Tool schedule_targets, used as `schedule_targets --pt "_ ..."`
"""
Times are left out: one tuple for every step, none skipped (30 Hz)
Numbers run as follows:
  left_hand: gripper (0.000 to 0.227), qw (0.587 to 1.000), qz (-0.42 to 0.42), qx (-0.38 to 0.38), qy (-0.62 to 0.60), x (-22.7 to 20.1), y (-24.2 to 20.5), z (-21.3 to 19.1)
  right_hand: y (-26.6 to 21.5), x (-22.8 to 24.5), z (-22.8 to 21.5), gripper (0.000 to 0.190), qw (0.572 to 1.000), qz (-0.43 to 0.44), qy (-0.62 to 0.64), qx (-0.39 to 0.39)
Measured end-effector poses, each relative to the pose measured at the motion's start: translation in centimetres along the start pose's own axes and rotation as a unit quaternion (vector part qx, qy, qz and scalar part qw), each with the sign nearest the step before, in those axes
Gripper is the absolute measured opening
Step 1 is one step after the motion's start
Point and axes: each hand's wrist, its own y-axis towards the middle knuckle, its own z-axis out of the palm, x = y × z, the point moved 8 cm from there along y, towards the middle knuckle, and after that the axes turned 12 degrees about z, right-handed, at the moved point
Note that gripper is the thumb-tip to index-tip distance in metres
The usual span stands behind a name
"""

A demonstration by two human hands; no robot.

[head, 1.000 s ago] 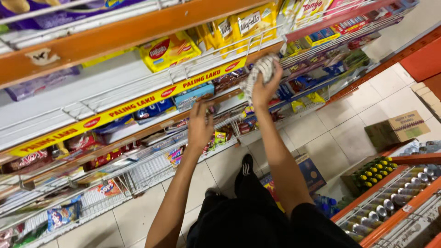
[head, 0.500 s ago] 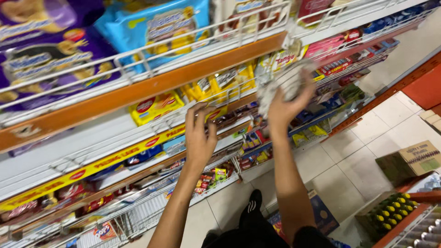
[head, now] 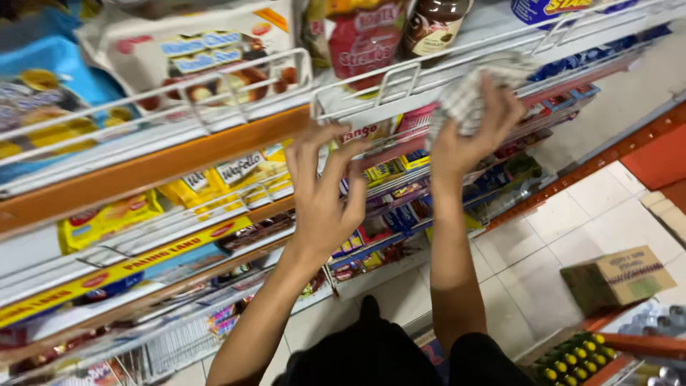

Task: The person wipes down supermarket shelves with a cloth, moving various food boxes and packages aside to reach the surfaces and then returning them.

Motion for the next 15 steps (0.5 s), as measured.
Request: schedule_targets --pt "0.034 1.000 0.010 -0.011 0.022 -0.5 0.6 1.0 1.3 -0.9 -0.8 0.052 0.999 0.027 -0.004 -0.029" --pt "0.034 0.999 0.015 -0.014 0.028 -0.8 1.4 2.0 2.0 -0.9 -0.8 0.052 0.999 0.025 0.004 -0.031" --pt "0.036 0.996 0.015 -0.036 0.080 -1.3 2.1 2.4 1.5 -0.1 -0.6 0.053 1.000 0.004 0.004 -0.004" --pt "0.039 0.990 0.013 -0.056 0.132 -1.6 2.7 2.6 0.4 1.0 -0.3 0.055 1.000 -0.016 0.005 0.024" --pt "0.039 0.988 0.016 -0.058 0.139 -1.6 3.3 3.2 -0.8 2.3 0.7 0.055 0.995 -0.046 0.046 0.076" --pt "0.040 0.983 0.008 -0.068 0.173 -1.6 3.6 3.4 -2.1 3.6 1.4 0.057 0.985 -0.076 0.085 0.129" --pt "0.042 0.975 0.000 -0.079 0.207 -1.7 3.7 3.6 -3.5 4.6 2.5 0.052 0.980 -0.079 0.074 0.165" --pt "0.042 0.975 -0.002 -0.079 0.210 -1.7 3.7 3.9 -4.2 5.2 3.3 0.048 0.974 -0.083 0.062 0.200" --pt "0.039 0.975 -0.019 -0.089 0.204 -1.4 3.5 3.7 -3.5 5.0 3.2 0.048 0.974 -0.082 0.065 0.202" --pt "0.035 0.974 -0.029 -0.102 0.198 -0.9 3.6 3.4 -2.6 5.4 2.9 0.046 0.975 -0.137 0.067 0.163" --pt "0.035 0.974 -0.023 -0.104 0.201 -0.7 3.6 3.2 -2.1 5.9 2.5 0.046 0.971 -0.192 0.070 0.123" --pt "0.035 0.975 -0.025 -0.110 0.193 -0.6 3.6 3.0 -1.4 5.7 2.7 0.046 0.971 -0.193 0.074 0.118" --pt "0.035 0.976 -0.026 -0.115 0.185 -0.4 3.5 2.8 -0.3 4.8 2.7 0.045 0.981 -0.156 0.068 0.094" --pt "0.035 0.976 -0.024 -0.114 0.185 -0.4 3.3 2.8 0.1 4.0 2.4 0.043 0.989 -0.116 0.058 0.072" --pt "0.034 0.974 -0.025 -0.112 0.196 -0.4 3.0 2.6 -0.3 4.2 2.5 0.043 0.989 -0.114 0.058 0.070"
